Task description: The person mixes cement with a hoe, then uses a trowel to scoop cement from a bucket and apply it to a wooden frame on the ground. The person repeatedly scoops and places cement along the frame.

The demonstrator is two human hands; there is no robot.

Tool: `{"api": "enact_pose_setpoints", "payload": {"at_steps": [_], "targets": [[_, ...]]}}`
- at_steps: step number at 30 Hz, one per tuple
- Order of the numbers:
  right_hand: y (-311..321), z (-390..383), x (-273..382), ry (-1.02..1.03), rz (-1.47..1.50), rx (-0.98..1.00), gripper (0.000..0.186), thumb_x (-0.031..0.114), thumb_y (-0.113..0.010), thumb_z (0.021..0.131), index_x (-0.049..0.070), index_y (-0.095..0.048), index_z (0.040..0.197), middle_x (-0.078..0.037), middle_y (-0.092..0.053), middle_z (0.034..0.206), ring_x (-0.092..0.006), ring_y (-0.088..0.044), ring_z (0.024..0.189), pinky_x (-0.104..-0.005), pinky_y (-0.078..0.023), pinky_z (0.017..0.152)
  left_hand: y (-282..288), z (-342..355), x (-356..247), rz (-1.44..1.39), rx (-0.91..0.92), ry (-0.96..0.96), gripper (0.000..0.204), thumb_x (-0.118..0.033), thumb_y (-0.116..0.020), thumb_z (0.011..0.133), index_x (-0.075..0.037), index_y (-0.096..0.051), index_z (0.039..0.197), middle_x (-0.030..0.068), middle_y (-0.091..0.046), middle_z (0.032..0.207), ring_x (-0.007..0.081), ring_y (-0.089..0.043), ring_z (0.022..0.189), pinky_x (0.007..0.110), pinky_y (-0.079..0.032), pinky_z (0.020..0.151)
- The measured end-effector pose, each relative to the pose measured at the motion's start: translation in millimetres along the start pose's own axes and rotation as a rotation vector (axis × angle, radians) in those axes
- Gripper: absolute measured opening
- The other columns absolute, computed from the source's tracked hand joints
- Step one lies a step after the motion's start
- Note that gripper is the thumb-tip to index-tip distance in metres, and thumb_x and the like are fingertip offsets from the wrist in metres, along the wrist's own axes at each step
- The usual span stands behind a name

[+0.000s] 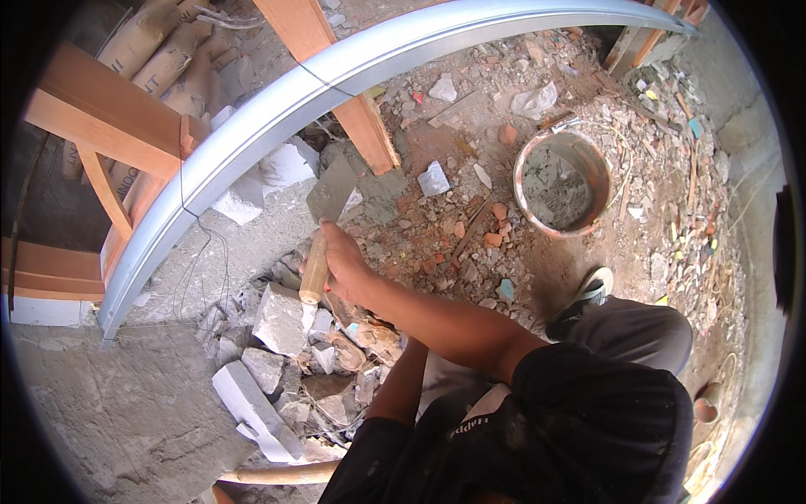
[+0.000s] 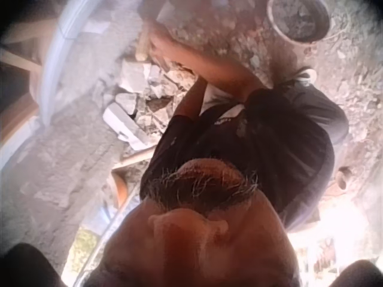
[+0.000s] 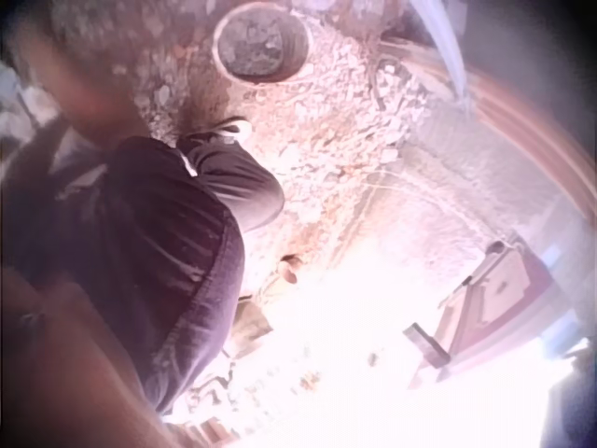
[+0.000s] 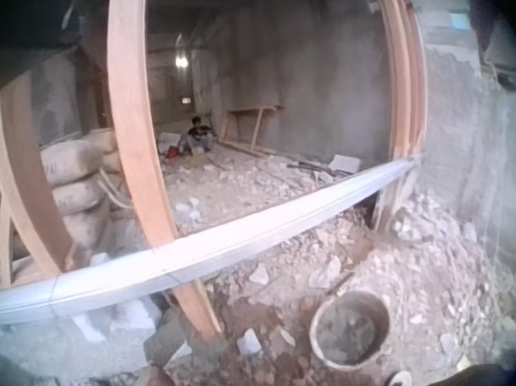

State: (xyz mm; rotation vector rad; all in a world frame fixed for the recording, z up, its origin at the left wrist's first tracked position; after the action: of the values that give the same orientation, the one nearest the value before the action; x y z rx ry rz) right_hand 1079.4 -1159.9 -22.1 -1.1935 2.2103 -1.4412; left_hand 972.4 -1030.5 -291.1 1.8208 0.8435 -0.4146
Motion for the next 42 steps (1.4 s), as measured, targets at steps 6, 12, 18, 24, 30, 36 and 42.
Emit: {"api": "enact_pose_setpoints", "payload": {"at_steps": [6, 12, 18, 24, 30, 36, 42], "targets": [[15, 5, -4, -0.021, -0.245, -0.113, 0.038, 0.040, -0.052, 0.094, 0.002, -0.050, 0.099, -0.008, -0.052, 0.077, -0.0194, -0.055, 0.069, -0.0403, -0.054, 0.060, 4, 6, -5, -0.036, -0.010, -0.048, 0.064, -0.037, -0.059, 0.085, -0.009, -0.038, 0.138, 0.0169, -0.034, 0.144, 0.0334, -0.033, 0.133, 0.053, -0.031, 0.104], [102, -77, 65, 0.110, -1.096, -0.116, 0.041, 0.033, -0.057, 0.087, -0.005, -0.052, 0.104, -0.015, -0.062, 0.082, -0.0240, -0.064, 0.070, -0.0384, -0.054, 0.061, 28, 6, -25, -0.144, -0.037, 0.026, 0.061, -0.036, -0.058, 0.086, -0.008, -0.040, 0.137, 0.0180, -0.035, 0.143, 0.0348, -0.035, 0.132, 0.054, -0.031, 0.105], [130, -162, 264, 0.345, -2.166, -0.279, 0.047, 0.027, -0.061, 0.085, -0.005, -0.046, 0.116, -0.023, -0.064, 0.077, -0.0337, -0.066, 0.072, -0.0410, -0.055, 0.069, 64, -7, -60, 0.199, -0.052, 0.165, 0.053, -0.037, -0.055, 0.086, -0.007, -0.050, 0.130, 0.0195, -0.035, 0.144, 0.0377, -0.034, 0.133, 0.056, -0.036, 0.100], [123, -251, 382, -0.059, -2.651, -0.875, 0.049, 0.016, -0.060, 0.086, 0.001, -0.045, 0.130, -0.019, -0.065, 0.101, -0.0325, -0.066, 0.092, -0.0425, -0.055, 0.079, 71, -10, -77, 0.218, -0.083, 0.087, 0.052, -0.039, -0.054, 0.087, -0.004, -0.054, 0.125, 0.0218, -0.041, 0.138, 0.0394, -0.036, 0.130, 0.053, -0.037, 0.101], [148, -273, 383, 0.386, -2.736, -0.716, 0.056, 0.024, -0.057, 0.086, 0.011, -0.040, 0.138, -0.018, -0.058, 0.116, -0.0306, -0.059, 0.109, -0.0422, -0.051, 0.087, 77, -12, -77, 0.131, -0.108, 0.030, 0.051, -0.039, -0.053, 0.088, 0.002, -0.057, 0.119, 0.0274, -0.048, 0.128, 0.0422, -0.042, 0.122, 0.050, -0.038, 0.100], [278, -391, 357, 0.108, -1.456, -0.824, 0.064, 0.055, -0.058, 0.084, 0.006, -0.055, 0.125, -0.014, -0.060, 0.117, -0.0258, -0.059, 0.106, -0.0380, -0.048, 0.090, 76, -5, -69, 0.107, -0.101, -0.032, 0.048, -0.034, -0.053, 0.087, 0.006, -0.059, 0.114, 0.0280, -0.050, 0.124, 0.0425, -0.045, 0.117, 0.049, -0.039, 0.097], [399, -421, 257, 0.348, -1.156, -0.812, 0.054, 0.048, -0.052, 0.091, 0.007, -0.055, 0.126, -0.012, -0.058, 0.124, -0.0235, -0.056, 0.109, -0.0374, -0.046, 0.090, 61, 3, -61, 0.031, -0.069, -0.080, 0.046, -0.030, -0.055, 0.086, 0.008, -0.059, 0.112, 0.0296, -0.052, 0.120, 0.0435, -0.049, 0.111, 0.048, -0.040, 0.095]]}}
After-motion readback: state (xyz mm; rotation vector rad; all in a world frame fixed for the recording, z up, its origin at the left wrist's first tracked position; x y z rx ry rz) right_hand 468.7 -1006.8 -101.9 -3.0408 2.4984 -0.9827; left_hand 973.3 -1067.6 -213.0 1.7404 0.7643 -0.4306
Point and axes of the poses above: each hand's wrist, its own z-axis towards the middle knuckle, its own y-axis out of the back of the hand, x = y × z, the point moved 8 cm from there along z, towards the middle knuckle
